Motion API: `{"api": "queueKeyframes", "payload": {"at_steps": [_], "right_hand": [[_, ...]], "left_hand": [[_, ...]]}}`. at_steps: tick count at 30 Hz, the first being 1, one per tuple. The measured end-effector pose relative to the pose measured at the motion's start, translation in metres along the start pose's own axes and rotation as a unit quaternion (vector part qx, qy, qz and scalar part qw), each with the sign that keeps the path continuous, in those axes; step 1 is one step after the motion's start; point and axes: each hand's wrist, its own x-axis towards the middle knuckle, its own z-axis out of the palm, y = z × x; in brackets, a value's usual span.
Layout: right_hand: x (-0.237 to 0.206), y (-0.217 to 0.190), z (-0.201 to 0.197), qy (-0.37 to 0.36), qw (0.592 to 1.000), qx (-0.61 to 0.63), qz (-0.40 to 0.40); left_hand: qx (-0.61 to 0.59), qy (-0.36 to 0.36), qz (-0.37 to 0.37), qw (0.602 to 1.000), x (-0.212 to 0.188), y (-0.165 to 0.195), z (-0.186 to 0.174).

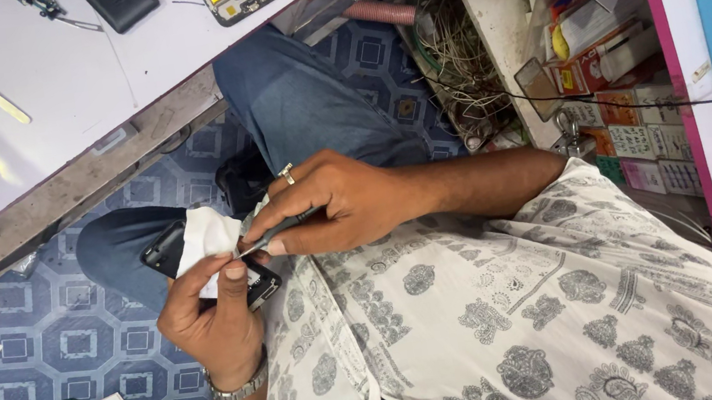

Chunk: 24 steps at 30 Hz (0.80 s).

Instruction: The person sits on the floor repairing a feature phone. They plug a charging cable into the phone, remove the back cover and battery, hold a keypad component against the phone, then use a screwdriver on the phone while wiping it with a tissue.

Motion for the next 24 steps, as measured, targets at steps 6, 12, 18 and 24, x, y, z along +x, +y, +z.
{"api": "queueKeyframes", "payload": {"at_steps": [6, 12, 18, 24], "right_hand": [[-0.001, 0.001, -0.003, 0.004, 1.0, 0.005, -0.006], [-0.006, 0.005, -0.006, -0.019, 0.997, -0.075, 0.02], [-0.037, 0.032, -0.042, 0.016, 0.975, -0.215, 0.053], [-0.121, 0.038, -0.153, 0.411, 0.751, -0.51, 0.086]], "left_hand": [[-0.056, -0.004, -0.02, 0.998, 0.0, 0.005, 0.005], [-0.004, -0.044, -0.028, 0.999, 0.007, 0.011, 0.009], [-0.118, -0.047, -0.061, 0.99, 0.01, 0.008, 0.017], [-0.166, -0.022, -0.083, 0.982, 0.012, 0.0, 0.013]]}}
